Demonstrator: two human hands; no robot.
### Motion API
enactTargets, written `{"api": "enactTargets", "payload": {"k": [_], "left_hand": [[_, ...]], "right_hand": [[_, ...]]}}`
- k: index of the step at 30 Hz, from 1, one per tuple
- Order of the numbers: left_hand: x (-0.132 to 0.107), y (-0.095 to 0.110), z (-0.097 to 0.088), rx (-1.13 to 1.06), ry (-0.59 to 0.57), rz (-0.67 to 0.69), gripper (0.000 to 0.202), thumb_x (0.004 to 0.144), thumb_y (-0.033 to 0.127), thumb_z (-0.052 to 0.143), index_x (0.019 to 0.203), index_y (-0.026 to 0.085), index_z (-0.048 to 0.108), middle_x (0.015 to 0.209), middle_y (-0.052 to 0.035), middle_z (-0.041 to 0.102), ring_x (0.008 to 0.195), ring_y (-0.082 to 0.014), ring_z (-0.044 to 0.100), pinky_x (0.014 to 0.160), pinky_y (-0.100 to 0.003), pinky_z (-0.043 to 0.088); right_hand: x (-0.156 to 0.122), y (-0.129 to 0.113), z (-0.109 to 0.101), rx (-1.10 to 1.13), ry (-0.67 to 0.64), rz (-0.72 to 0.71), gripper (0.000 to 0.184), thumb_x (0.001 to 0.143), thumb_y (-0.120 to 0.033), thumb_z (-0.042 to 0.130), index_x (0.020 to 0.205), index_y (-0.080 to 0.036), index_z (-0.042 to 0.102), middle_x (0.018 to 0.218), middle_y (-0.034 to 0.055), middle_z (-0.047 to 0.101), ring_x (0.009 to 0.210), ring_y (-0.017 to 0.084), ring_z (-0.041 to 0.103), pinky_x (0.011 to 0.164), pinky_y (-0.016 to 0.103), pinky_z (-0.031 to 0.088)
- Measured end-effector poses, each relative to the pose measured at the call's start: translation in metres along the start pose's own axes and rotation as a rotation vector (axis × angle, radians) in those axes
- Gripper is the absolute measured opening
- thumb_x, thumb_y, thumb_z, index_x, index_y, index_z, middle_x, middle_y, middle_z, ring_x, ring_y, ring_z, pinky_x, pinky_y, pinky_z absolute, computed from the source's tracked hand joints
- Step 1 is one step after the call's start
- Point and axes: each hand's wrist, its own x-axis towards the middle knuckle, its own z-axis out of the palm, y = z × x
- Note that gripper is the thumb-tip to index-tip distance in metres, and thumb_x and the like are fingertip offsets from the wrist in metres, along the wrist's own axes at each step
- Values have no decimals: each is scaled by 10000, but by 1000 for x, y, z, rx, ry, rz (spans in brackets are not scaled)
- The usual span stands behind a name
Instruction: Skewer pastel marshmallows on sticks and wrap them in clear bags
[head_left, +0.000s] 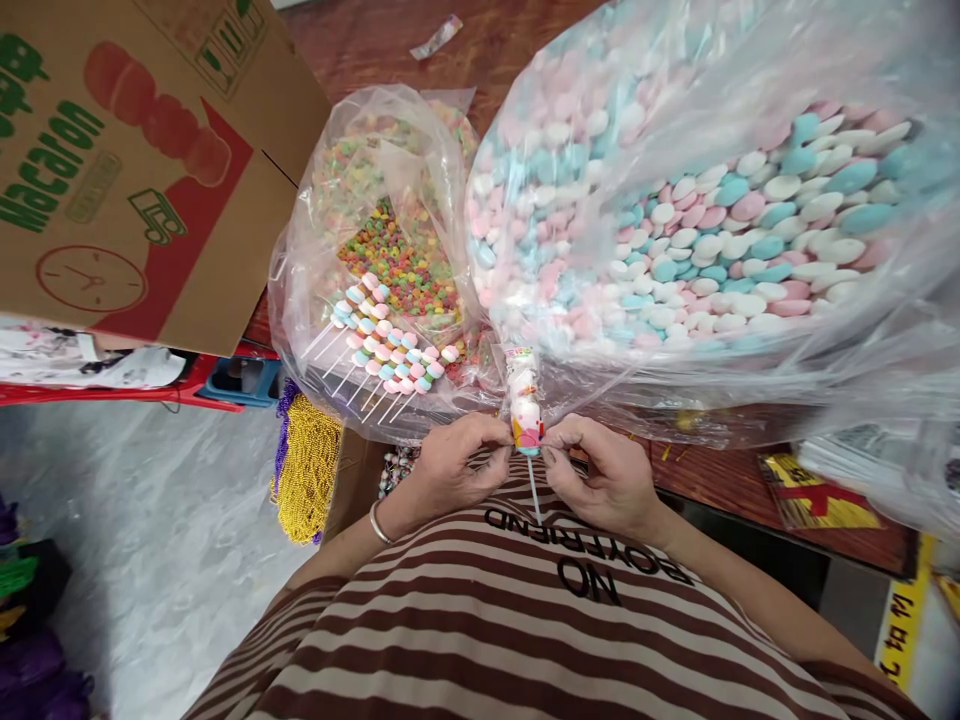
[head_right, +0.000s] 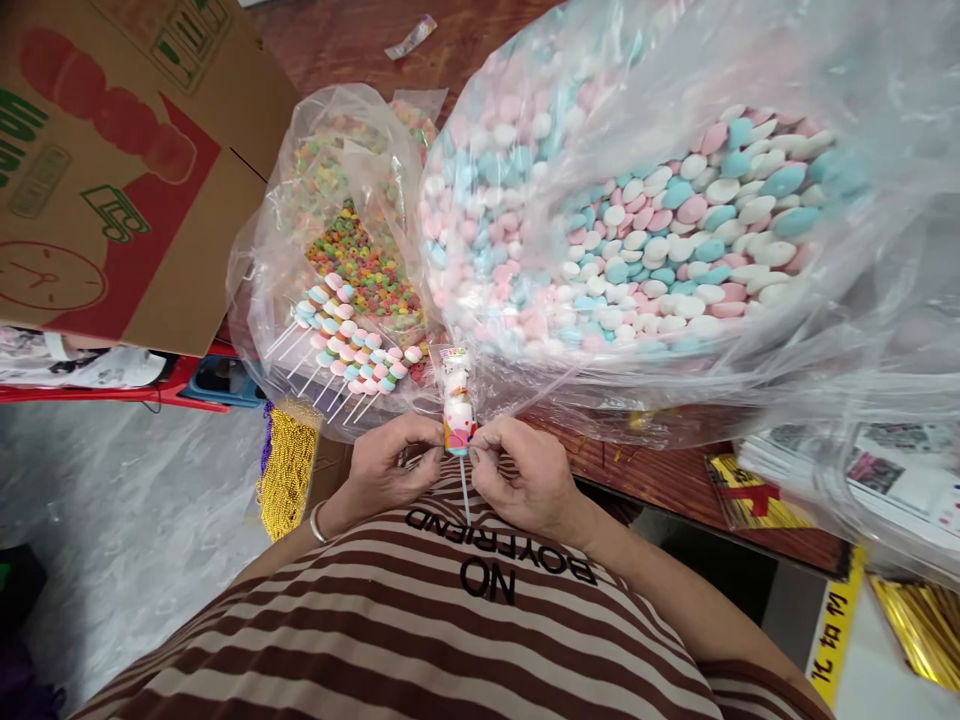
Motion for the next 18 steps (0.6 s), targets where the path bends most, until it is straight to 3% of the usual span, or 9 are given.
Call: {"api": "enactTargets", "payload": {"k": [4, 15, 18], "left_hand": [[0, 2, 0, 81, -39, 79, 321, 712, 77, 748, 982, 247, 785, 940, -62, 782, 869, -183, 705, 852, -279, 517], [2, 1, 3, 177, -26, 133, 247, 746, 92, 721, 945, 235, 752, 859, -41, 750, 778, -152, 673, 768, -247, 507], [4, 4, 4, 271, -15, 239, 195, 770, 119, 706, 942, 212, 702, 824, -25, 723, 727, -135, 660, 711, -234, 513]], "right_hand": [[-1, 1, 1, 8, 21, 17, 129, 866, -120, 560, 814, -236, 582, 664, -24, 630, 559, 111, 571, 533, 224, 457], [-1, 0, 1, 21, 31, 25, 124, 866, -127, 568, 811, -234, 599, 654, -25, 638, 553, 112, 571, 536, 225, 459], [-1, 0, 1, 27, 31, 30, 124, 871, -127, 562, 807, -227, 597, 655, -27, 635, 553, 105, 565, 539, 218, 461]]}}
